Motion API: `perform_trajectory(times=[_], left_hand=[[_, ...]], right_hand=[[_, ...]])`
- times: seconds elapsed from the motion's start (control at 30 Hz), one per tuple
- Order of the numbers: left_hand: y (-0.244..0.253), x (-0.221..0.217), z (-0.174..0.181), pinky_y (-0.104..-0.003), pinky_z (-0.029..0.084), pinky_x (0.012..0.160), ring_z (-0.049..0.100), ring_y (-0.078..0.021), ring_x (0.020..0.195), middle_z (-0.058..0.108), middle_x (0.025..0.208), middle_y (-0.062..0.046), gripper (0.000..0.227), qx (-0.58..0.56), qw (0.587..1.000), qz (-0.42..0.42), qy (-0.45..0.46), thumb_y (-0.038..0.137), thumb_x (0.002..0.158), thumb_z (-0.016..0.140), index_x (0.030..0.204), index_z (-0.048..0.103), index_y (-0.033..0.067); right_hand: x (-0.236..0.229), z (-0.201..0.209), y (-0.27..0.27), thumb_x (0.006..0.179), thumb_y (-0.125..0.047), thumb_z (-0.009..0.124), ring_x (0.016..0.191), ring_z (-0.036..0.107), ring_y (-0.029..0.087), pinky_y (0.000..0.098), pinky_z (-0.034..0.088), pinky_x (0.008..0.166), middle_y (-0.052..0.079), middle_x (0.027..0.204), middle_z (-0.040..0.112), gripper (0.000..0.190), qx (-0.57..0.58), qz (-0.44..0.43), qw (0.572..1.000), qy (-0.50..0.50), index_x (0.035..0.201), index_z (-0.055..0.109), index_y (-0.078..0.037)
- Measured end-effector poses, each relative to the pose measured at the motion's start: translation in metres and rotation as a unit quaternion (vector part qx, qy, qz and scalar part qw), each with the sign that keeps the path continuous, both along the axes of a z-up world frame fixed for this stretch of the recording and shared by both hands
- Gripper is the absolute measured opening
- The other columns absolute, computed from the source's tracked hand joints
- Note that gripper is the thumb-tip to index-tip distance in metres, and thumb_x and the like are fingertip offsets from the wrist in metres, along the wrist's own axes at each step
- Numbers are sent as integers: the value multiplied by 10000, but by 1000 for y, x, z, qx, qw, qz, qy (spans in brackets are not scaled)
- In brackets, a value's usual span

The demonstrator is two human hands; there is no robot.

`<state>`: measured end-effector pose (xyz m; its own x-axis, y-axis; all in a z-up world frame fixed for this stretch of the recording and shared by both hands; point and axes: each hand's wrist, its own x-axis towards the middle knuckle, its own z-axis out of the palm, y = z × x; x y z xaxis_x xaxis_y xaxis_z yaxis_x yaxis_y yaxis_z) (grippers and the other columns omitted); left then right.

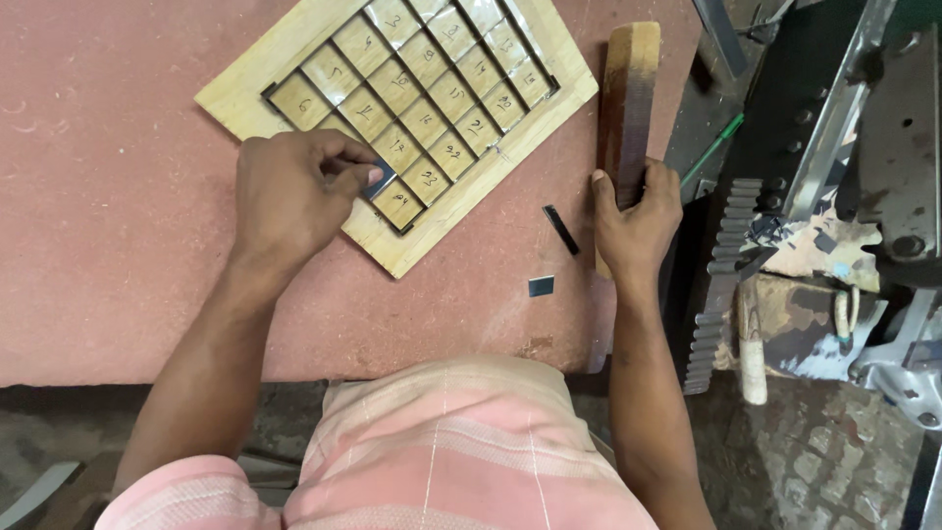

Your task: The person uses a wooden mallet to tap small metal pieces into a wooden grid frame, then uses a metal bar to press them down. The person repeats this process for multiple pieces, occasionally adjusting the grid and using the bar to secure the pieces.

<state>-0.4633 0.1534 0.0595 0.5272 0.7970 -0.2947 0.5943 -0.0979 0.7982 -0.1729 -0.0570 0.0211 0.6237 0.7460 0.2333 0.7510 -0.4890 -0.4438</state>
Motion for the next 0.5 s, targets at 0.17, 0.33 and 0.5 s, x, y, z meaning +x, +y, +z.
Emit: perform_trajectory(times=[0.17, 0.33, 0.5], left_hand=[[2, 1, 0, -280, 579, 669, 759, -129, 706, 790, 833, -69, 136, 8, 1000, -18, 12, 161, 873, 811, 988, 816, 87], [1, 2, 2, -305, 569, 656, 746, -156, 670, 783, 826, -82, 129, 43, 998, -37, 0, 144, 874, 806, 988, 824, 88], [1, 2, 0, -339, 546, 629, 716, -186, 617, 769, 772, -102, 112, 76, 996, -55, 13, 146, 875, 813, 966, 832, 84]], right_hand=[[1, 1, 2, 922, -173, 841, 884, 619, 351, 437, 508, 796, 186, 991, 606, 329, -7, -2, 1000, 3, 1103, 652, 27], [0, 2, 2, 927, -171, 838, 859, 606, 322, 425, 501, 774, 171, 979, 595, 318, -9, -6, 1000, 13, 1092, 649, 24], [-1, 4, 3, 924, -177, 834, 840, 599, 287, 408, 495, 751, 155, 972, 585, 315, -20, -20, 999, 26, 1076, 643, 23]])
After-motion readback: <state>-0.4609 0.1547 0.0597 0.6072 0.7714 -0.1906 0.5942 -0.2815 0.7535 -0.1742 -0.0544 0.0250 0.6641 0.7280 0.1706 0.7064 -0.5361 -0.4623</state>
